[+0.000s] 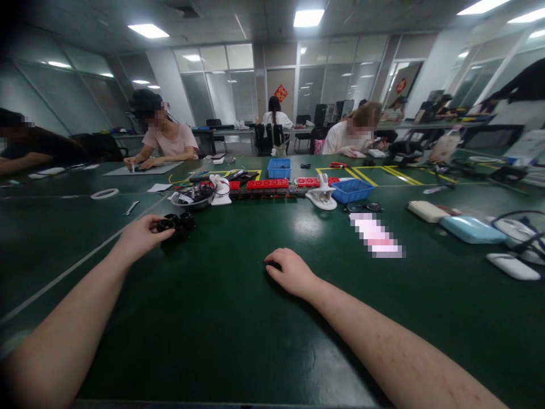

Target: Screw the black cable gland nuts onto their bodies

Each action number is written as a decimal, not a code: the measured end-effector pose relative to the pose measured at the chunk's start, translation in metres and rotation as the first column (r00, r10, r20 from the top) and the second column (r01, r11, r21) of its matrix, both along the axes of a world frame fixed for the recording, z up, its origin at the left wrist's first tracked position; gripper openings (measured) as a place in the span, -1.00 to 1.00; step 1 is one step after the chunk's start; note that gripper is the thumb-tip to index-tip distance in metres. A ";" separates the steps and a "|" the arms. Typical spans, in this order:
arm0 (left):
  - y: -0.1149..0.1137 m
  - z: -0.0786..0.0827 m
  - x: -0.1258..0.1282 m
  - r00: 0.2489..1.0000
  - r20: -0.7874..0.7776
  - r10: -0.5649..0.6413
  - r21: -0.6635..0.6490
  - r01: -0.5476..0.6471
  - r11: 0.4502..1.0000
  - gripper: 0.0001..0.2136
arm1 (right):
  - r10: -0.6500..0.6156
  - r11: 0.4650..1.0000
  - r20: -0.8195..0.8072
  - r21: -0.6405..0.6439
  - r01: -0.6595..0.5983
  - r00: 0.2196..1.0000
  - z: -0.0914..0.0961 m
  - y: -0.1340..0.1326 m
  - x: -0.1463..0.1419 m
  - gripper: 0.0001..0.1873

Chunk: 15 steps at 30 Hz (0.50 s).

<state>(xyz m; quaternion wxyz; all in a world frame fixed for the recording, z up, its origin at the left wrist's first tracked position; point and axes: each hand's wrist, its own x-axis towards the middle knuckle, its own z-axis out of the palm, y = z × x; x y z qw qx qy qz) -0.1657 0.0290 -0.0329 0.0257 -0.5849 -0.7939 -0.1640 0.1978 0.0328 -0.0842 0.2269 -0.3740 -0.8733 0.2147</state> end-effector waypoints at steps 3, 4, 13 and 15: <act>0.002 -0.002 -0.006 1.000 -0.010 0.011 -0.011 -0.011 1.000 -0.60 | 0.002 1.000 0.004 0.011 -0.002 1.000 0.000 -0.001 0.001 -0.82; 0.004 -0.004 -0.007 1.000 -0.022 0.008 -0.010 -0.008 1.000 -0.59 | 0.002 1.000 0.005 0.015 -0.002 1.000 0.000 -0.001 0.001 -0.82; 0.017 -0.012 0.002 0.978 -0.206 0.019 -0.088 -0.038 0.995 -0.46 | 0.010 1.000 0.015 0.029 -0.010 1.000 0.001 -0.002 0.000 -0.83; 0.018 -0.013 0.004 0.967 -0.252 -0.023 -0.121 -0.007 0.993 -0.51 | 0.012 0.999 0.019 0.030 -0.012 1.000 0.001 -0.002 0.000 -0.83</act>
